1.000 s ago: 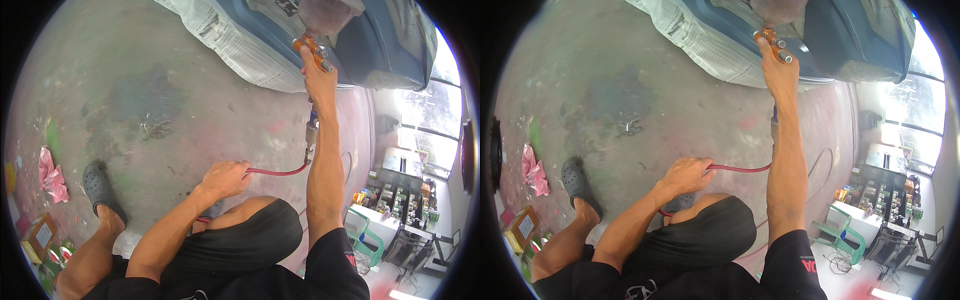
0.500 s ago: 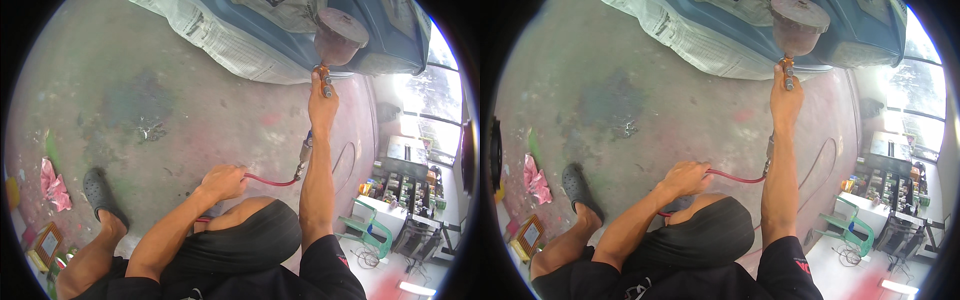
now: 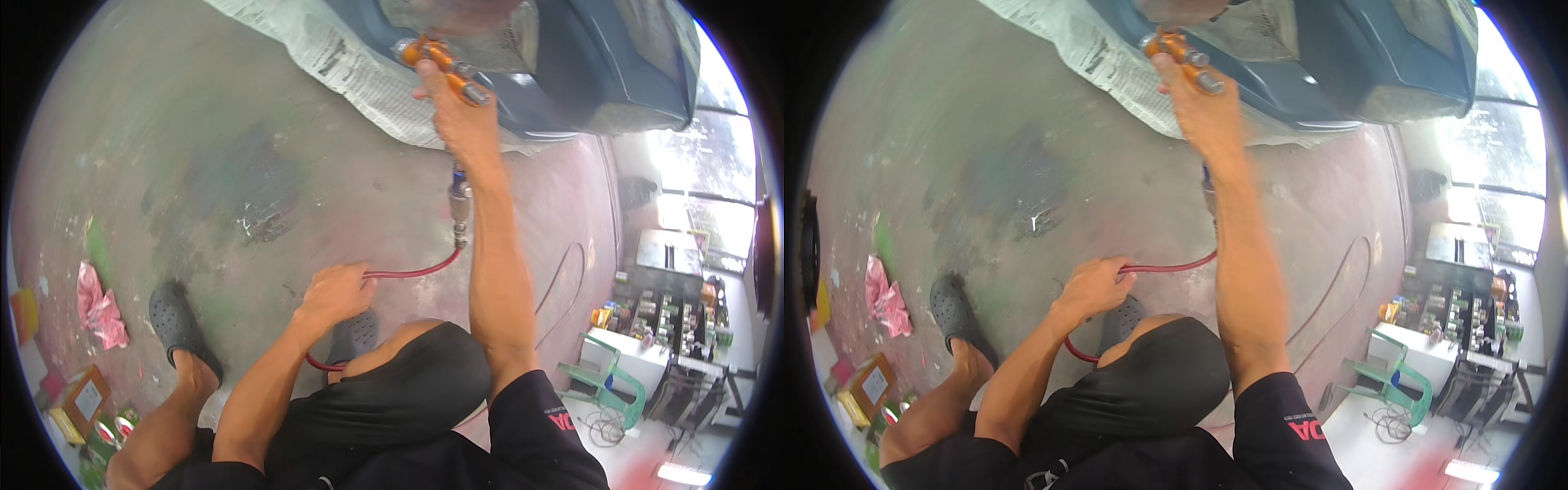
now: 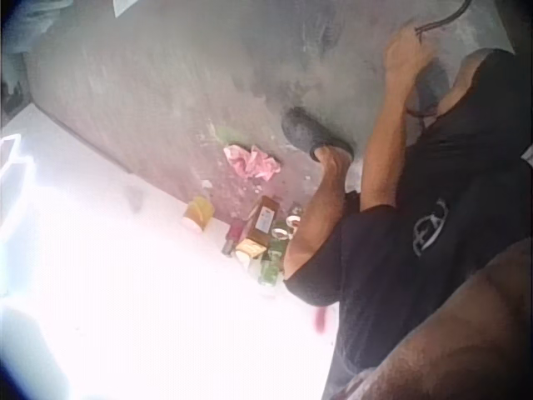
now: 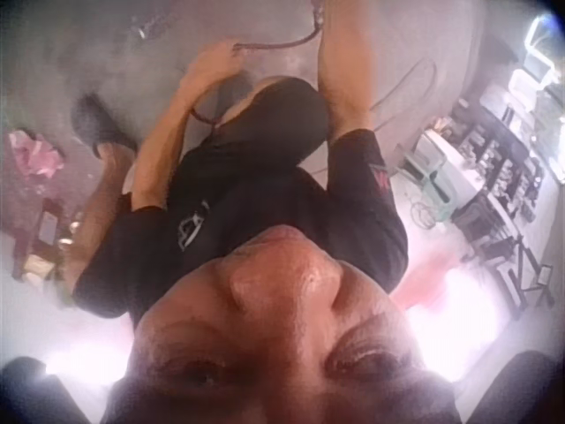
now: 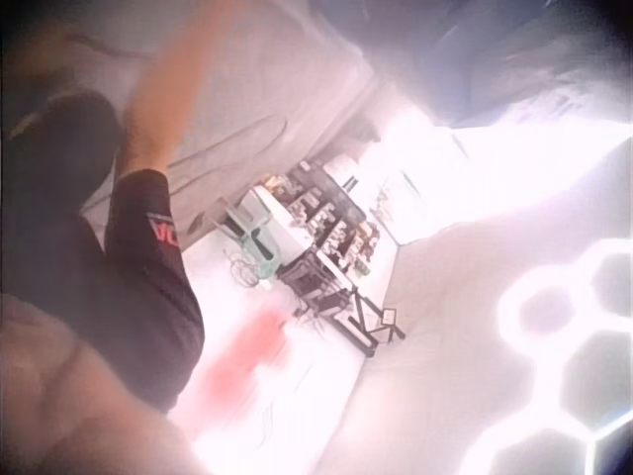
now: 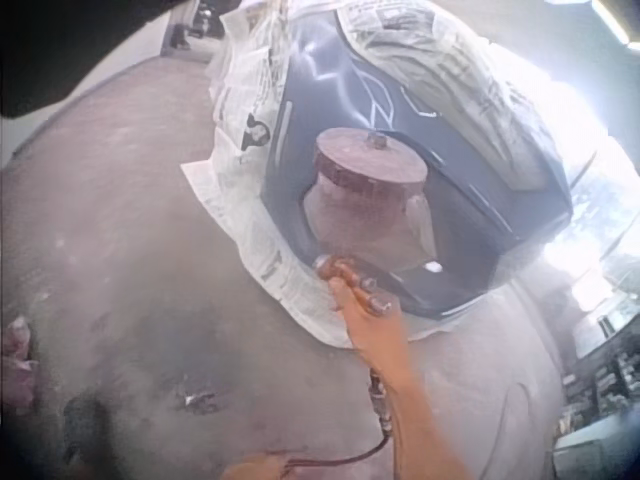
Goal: The person uses a spray gun to apply blue paint to a car bumper that is masked with newspaper. The person moves the spray gun in steady horizontal passes across the bumper surface, maintaining consistent distance and coverage.
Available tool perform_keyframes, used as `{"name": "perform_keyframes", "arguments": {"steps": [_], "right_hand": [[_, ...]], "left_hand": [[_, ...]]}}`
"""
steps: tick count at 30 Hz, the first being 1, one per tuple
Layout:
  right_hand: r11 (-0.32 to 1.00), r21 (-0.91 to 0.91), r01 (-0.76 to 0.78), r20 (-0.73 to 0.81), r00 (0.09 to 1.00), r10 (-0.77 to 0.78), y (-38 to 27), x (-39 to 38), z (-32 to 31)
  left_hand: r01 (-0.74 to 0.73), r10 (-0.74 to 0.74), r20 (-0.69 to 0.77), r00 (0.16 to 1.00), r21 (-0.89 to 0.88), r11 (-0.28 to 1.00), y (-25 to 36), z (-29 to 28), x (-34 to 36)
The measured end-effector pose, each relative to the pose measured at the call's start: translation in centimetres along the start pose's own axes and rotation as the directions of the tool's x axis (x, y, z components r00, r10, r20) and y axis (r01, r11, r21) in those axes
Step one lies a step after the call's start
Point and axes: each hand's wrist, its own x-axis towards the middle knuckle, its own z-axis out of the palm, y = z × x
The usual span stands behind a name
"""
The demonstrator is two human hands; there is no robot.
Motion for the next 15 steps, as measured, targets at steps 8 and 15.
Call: {"name": "perform_keyframes", "arguments": {"steps": [8, 15], "right_hand": [[0.985, -0.095, -0.147, -0.255, 0.96, 0.119, 4.6, -1.1, -5.3], [0.947, -0.064, -0.314, -0.466, 0.848, 0.25, 10.2, -4.2, -11.3]], "left_hand": [[-0.132, 0.134, -0.035, 0.99, 0.072, 0.989, 0.4, 1.8, 0.7], [-0.204, 0.194, 0.084, 0.977, 0.13, 0.97, 1.1, 4.0, 0.6]]}}
